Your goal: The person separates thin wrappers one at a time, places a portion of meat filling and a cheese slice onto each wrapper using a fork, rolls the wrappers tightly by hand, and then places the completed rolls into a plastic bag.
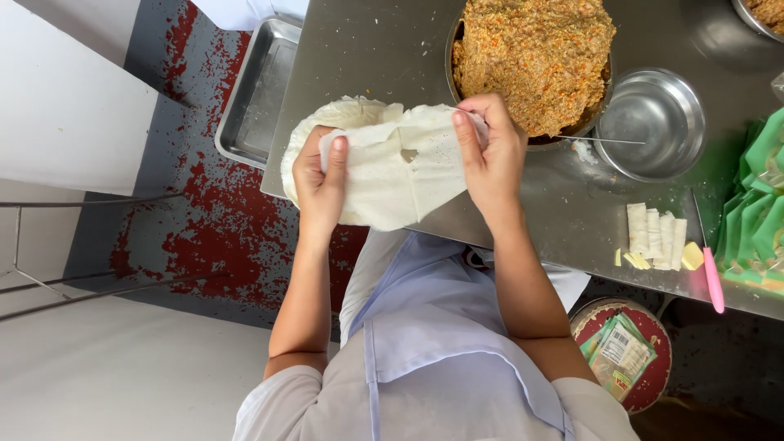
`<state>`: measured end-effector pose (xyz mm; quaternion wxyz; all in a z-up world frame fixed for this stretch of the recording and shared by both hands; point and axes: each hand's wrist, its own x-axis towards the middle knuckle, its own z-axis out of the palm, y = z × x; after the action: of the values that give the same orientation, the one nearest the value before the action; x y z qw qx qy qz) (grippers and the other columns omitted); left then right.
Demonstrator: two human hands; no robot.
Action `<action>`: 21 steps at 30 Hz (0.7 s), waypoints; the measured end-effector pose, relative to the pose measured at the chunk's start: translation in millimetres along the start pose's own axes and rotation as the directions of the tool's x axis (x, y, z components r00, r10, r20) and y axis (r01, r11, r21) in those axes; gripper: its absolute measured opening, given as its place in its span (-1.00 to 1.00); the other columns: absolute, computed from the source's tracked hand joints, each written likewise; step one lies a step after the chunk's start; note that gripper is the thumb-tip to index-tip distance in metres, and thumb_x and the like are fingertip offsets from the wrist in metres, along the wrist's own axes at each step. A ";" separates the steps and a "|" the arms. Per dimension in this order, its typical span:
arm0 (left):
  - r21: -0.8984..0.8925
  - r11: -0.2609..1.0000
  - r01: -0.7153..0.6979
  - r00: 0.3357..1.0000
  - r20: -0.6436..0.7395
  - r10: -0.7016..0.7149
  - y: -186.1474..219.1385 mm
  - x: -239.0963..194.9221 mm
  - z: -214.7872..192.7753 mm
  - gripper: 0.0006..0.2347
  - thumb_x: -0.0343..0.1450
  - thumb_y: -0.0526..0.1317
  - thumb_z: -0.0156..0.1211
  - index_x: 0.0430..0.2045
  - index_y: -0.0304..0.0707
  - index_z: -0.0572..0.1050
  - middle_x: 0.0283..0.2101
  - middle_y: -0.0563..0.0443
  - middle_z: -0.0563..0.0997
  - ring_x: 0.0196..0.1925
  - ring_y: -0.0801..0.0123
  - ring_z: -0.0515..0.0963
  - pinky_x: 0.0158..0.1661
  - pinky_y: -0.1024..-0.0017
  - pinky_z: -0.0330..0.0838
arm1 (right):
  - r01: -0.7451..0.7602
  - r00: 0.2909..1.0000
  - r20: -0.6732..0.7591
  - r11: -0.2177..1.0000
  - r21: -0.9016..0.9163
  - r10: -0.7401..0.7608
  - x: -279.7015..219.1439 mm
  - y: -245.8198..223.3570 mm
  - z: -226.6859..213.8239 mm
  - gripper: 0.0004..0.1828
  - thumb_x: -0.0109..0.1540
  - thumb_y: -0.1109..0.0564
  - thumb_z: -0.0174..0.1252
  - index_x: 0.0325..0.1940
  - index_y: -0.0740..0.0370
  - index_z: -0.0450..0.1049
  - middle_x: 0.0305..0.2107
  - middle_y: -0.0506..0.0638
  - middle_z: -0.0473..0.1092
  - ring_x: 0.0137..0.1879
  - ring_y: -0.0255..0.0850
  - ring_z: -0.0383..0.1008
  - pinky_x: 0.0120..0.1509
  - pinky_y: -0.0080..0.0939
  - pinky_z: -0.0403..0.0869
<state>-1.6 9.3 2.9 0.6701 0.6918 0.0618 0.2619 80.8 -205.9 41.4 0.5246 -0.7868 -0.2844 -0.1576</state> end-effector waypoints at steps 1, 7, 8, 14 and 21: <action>0.001 1.000 0.001 1.000 0.001 -0.001 -1.8 -0.8 1.3 -0.81 0.60 -0.21 -0.02 -0.34 -0.19 0.52 -0.56 0.08 0.47 -0.46 0.51 0.38 -0.32 0.53 0.38 | -0.002 1.000 -0.001 1.000 0.001 0.002 -1.9 -1.0 2.0 -0.93 0.46 0.23 0.07 -0.10 0.23 0.44 -0.45 0.04 0.41 -0.31 -0.16 0.41 -0.15 -0.15 0.42; -0.345 0.924 0.168 0.985 0.091 -0.146 -59.1 -6.6 1.3 -0.75 0.59 -0.10 -0.03 -0.39 -0.17 0.54 -0.53 0.08 0.57 -0.49 0.56 0.55 -0.34 0.56 0.50 | -0.026 0.994 0.106 0.999 0.019 0.024 -13.5 6.6 15.3 -0.79 0.48 0.13 0.01 -0.22 0.27 0.33 -0.52 0.18 0.32 -0.39 -0.02 0.37 -0.24 -0.07 0.36; -0.380 0.907 0.181 0.983 0.108 -0.150 -58.2 -6.2 2.3 -0.75 0.59 -0.11 -0.03 -0.38 -0.20 0.54 -0.50 0.05 0.60 -0.47 0.54 0.58 -0.33 0.55 0.52 | -0.055 0.993 0.110 0.994 0.097 0.044 -13.3 6.0 18.6 -0.78 0.46 0.11 0.05 -0.23 0.25 0.33 -0.49 0.14 0.37 -0.37 -0.10 0.35 -0.21 -0.11 0.36; -0.386 0.895 0.224 0.960 0.244 -0.136 -18.2 -12.6 9.6 -0.76 0.58 -0.12 -0.01 -0.32 -0.24 0.57 -0.48 0.11 0.59 -0.41 0.58 0.55 -0.35 0.61 0.47 | -0.207 0.977 0.135 0.878 0.433 0.163 -18.7 4.5 41.4 -0.64 0.25 0.10 0.41 -0.02 0.19 0.38 -0.47 -0.04 0.39 -0.37 -0.31 0.33 -0.21 -0.33 0.34; 0.190 0.973 -0.132 0.954 0.291 0.073 32.4 -4.9 -0.8 -0.58 0.30 0.00 0.50 -0.09 -0.25 0.55 -0.38 -0.12 0.60 -0.26 0.19 0.59 -0.35 0.39 0.42 | -0.133 0.991 0.050 0.974 0.182 0.126 -19.3 -11.8 47.3 -0.87 0.22 0.26 0.37 -0.18 0.09 0.64 -0.67 -0.08 0.38 -0.52 -0.37 0.28 -0.37 -0.39 0.32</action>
<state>-14.8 4.8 32.6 0.5815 0.7905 -0.0436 0.1872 56.0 -164.7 20.7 0.5992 -0.7543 -0.2559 -0.0808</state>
